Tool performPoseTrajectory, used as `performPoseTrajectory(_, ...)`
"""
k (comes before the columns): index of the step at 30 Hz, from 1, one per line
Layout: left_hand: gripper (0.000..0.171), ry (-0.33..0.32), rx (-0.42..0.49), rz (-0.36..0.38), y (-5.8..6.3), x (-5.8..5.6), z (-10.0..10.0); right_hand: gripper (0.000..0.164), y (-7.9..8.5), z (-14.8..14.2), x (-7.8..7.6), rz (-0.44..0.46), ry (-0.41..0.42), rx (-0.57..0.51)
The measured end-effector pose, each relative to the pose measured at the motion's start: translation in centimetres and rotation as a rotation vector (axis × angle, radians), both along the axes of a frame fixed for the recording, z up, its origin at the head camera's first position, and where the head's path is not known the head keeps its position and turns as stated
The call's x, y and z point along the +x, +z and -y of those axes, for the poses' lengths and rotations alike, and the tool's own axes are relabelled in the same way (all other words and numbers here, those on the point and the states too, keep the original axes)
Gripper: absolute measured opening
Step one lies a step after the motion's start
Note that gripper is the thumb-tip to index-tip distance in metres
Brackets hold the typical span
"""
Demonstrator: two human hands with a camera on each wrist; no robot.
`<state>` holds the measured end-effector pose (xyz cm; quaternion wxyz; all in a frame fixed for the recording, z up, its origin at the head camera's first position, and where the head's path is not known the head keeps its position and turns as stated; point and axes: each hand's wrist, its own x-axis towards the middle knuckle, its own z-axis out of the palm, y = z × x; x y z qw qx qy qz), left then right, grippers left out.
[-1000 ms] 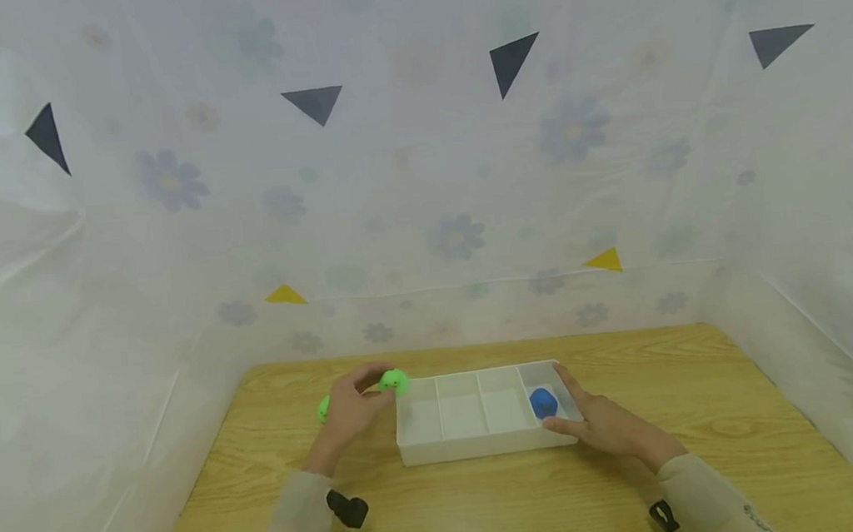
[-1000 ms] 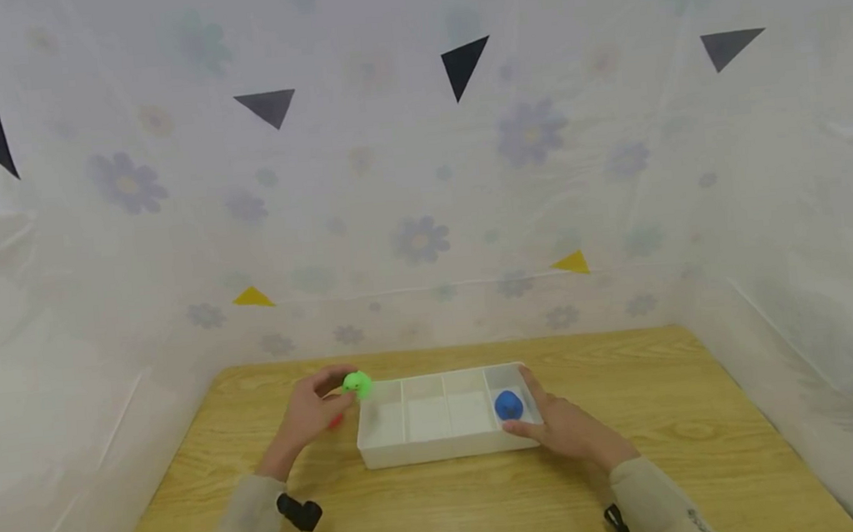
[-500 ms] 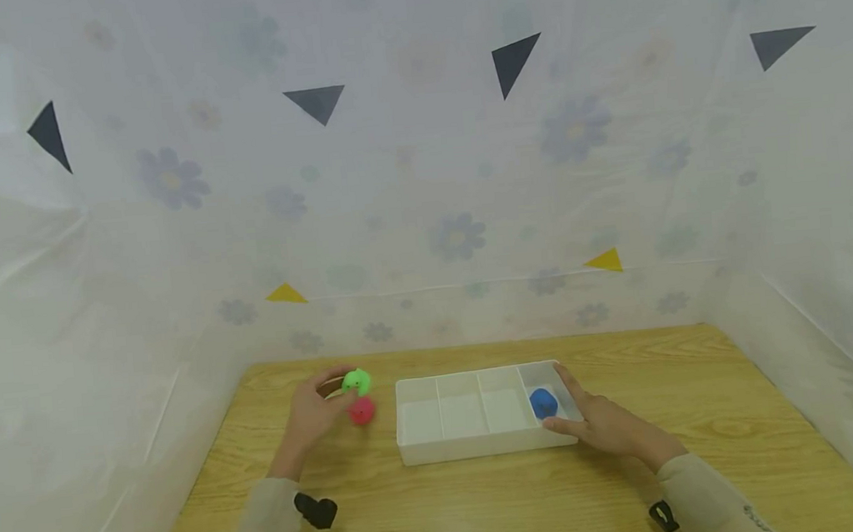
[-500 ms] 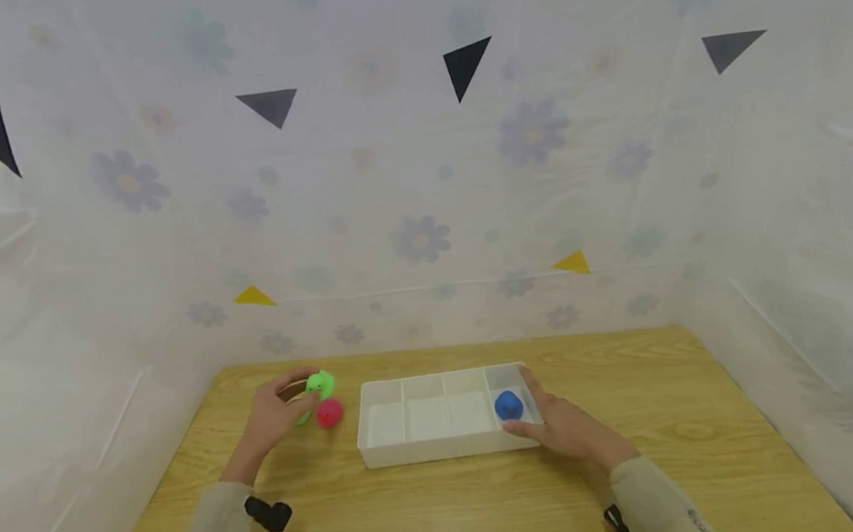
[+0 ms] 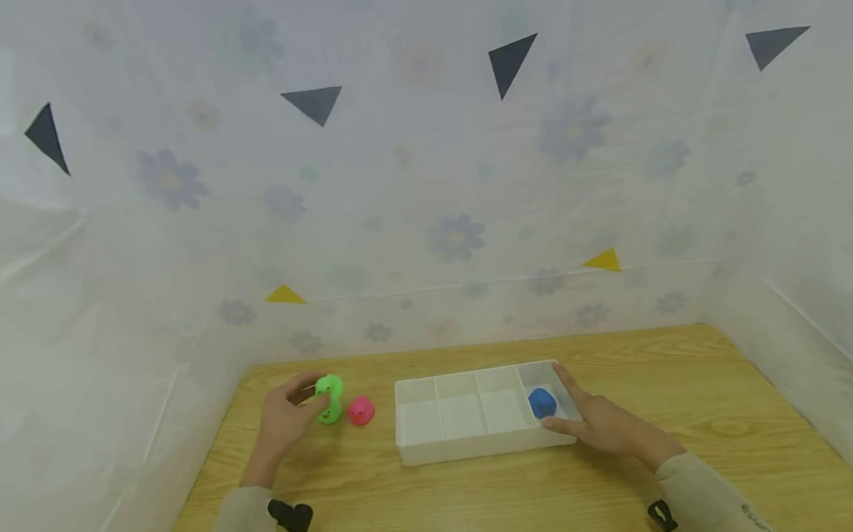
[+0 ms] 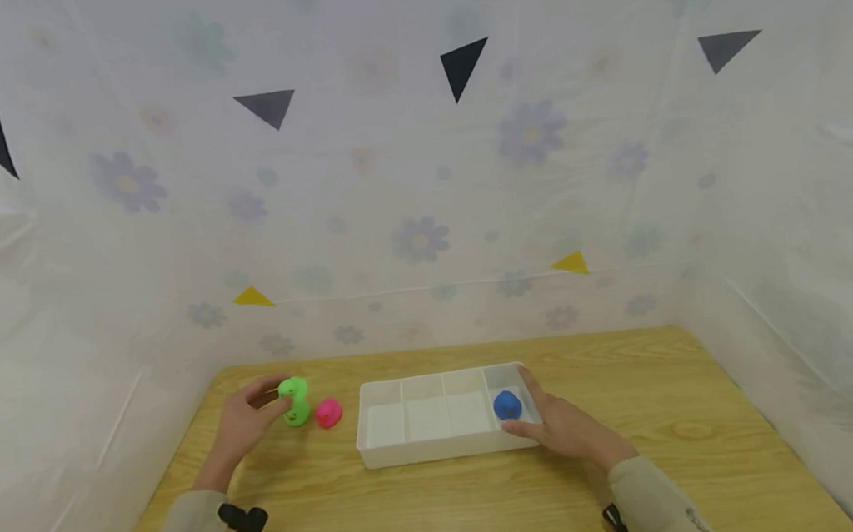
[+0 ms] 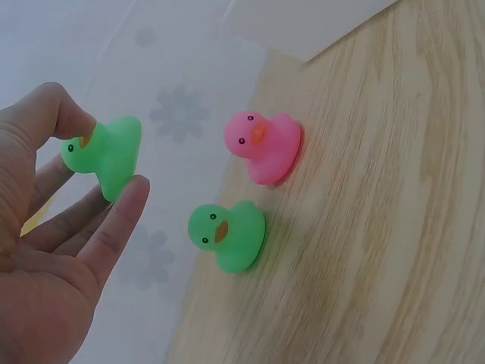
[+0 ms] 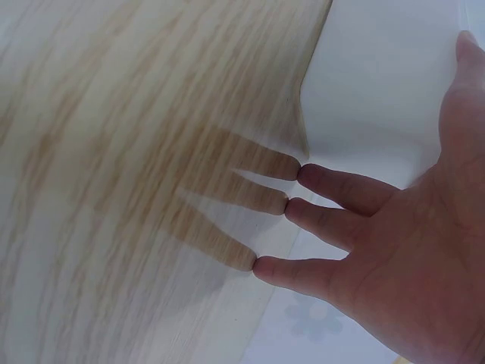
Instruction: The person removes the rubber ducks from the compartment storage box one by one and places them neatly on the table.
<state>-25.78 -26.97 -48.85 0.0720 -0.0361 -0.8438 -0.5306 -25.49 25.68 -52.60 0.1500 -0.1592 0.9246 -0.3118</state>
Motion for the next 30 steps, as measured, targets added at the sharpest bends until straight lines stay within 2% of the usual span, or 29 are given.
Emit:
performPoseTrajectory(9,0.044,0.068,-0.057,0.03,-0.5,0.4,1.8,0.105,0.1,0.1,0.0,0.0,0.013,0.003)
performPoseTrajectory(18,0.045,0.077,-0.037,0.022,-1.0,0.5,3.1,0.105,-0.3,0.0,-0.3,0.002,0.009,-0.003)
performPoseTrajectory(30,0.051,0.123,-0.07,0.14,-2.8,0.2,4.4,0.104,0.0,0.0,0.0,-0.011,0.014,-0.007)
